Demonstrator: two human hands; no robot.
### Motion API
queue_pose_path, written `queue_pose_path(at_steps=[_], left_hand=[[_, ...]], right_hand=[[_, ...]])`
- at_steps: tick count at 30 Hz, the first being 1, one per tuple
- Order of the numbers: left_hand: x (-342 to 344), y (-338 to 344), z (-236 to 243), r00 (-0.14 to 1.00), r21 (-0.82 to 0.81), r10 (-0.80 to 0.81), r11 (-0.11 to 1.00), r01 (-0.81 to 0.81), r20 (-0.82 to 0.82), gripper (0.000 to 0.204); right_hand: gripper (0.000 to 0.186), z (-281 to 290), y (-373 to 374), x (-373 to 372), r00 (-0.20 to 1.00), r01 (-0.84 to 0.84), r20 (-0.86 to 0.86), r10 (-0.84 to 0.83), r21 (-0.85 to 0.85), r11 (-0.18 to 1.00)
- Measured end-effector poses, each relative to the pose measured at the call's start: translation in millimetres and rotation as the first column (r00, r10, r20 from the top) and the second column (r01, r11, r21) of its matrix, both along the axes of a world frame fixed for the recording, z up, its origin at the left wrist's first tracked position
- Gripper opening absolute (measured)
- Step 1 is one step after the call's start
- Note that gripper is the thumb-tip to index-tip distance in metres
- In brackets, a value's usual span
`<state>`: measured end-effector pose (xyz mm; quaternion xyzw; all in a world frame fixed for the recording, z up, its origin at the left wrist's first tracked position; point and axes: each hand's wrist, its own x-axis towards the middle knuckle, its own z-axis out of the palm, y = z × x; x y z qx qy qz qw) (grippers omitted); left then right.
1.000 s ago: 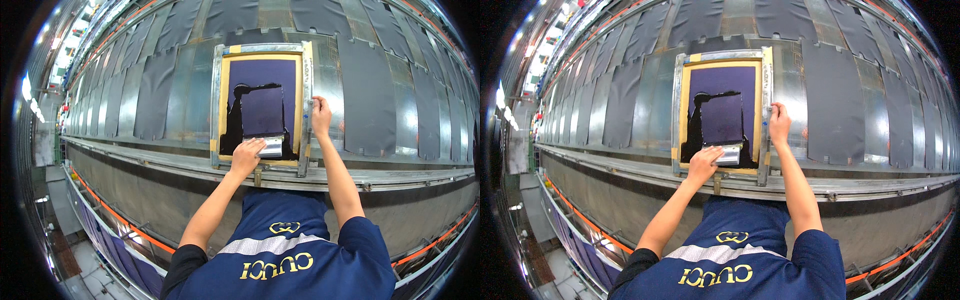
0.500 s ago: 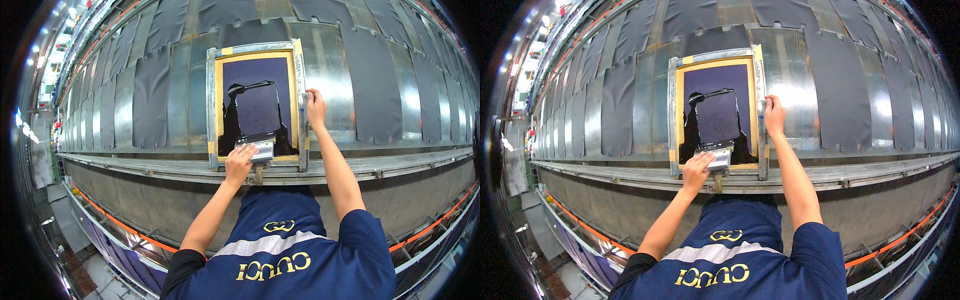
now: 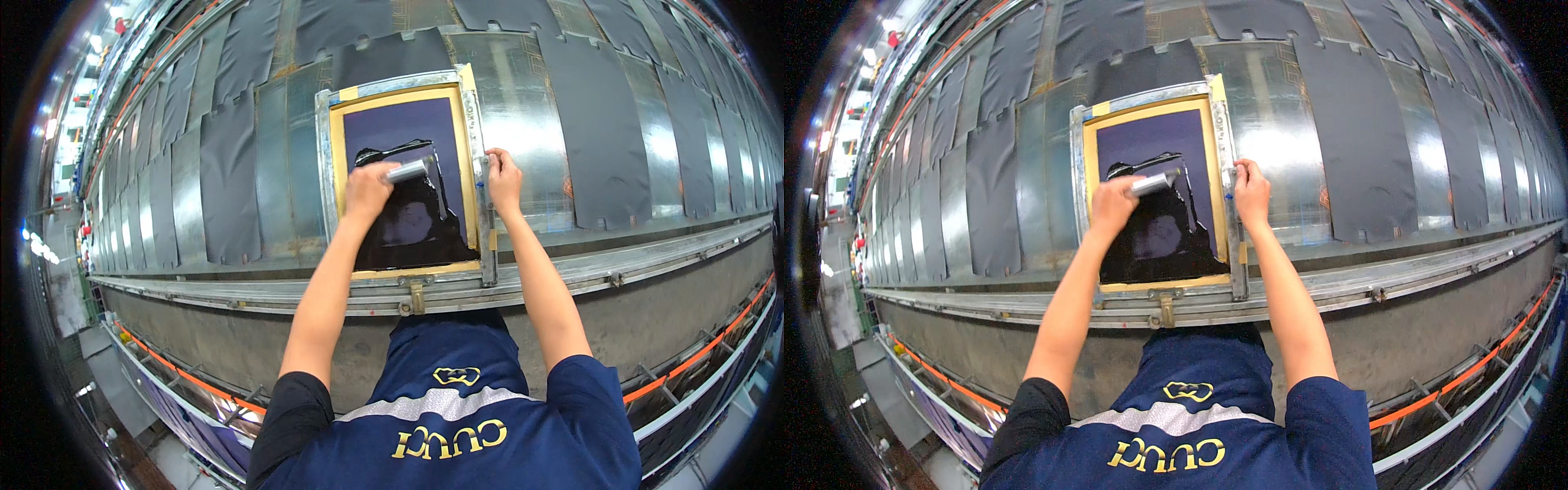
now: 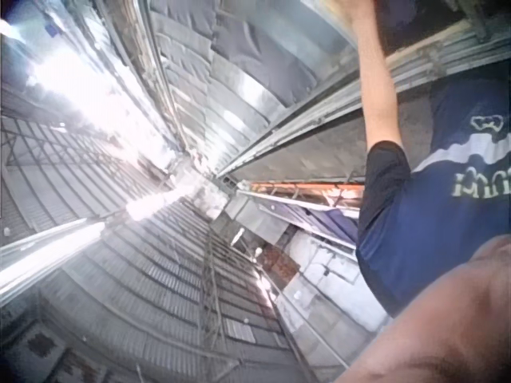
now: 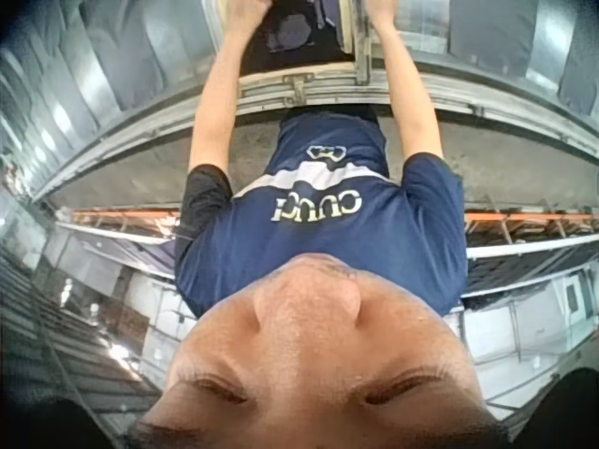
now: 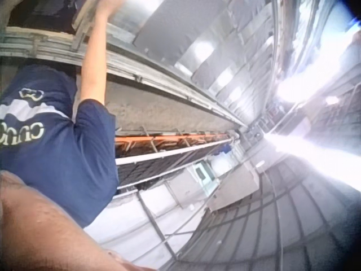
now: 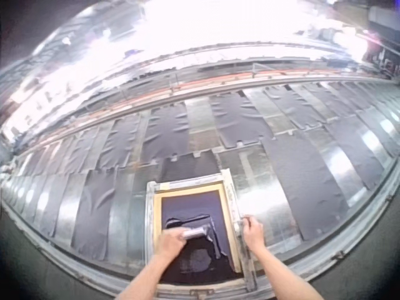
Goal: The person uses a squeegee to spread ink across a screen-printing frame placed over fabric on a conveyor. They repeatedly pull the squeegee downward to transfer ink through the mesh, then lift and reposition the frame to continue the process.
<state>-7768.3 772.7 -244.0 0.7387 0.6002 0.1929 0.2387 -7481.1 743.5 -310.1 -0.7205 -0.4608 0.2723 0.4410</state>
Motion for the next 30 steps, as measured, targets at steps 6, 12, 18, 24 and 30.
queue_pose_path(at_steps=[6, 12, 18, 24, 30], left_hand=[[1, 3, -24, 0.994, 0.192, -0.058, 0.979, 0.074, -0.092, 0.029], [-2, -108, -29, 0.973, 0.256, -0.124, 0.951, 0.172, -0.195, 0.032], [-3, -37, -20, 0.997, 0.165, -0.077, 0.983, 0.078, -0.012, 0.031], [10, 36, -8, 0.98, 0.01, -0.017, 1.0, 0.02, -0.198, 0.026], [7, -52, -29, 0.988, 0.168, -0.127, 0.976, 0.142, -0.093, 0.027]], right_hand=[[0.019, -2, 0, -2, 0.999, 0.0, -0.036, 0.0, -0.011, 1.0], [0.019, 4, -2, 3, 1.0, 0.016, -0.019, -0.017, -0.054, 0.998], [0.018, 0, -1, 3, 1.0, 0.023, -0.017, -0.023, -0.005, 1.0], [0.018, -3, -1, 1, 1.0, 0.001, -0.028, -0.001, -0.014, 1.0], [0.019, -1, -3, 6, 0.999, 0.0, -0.039, -0.001, -0.019, 1.0]])
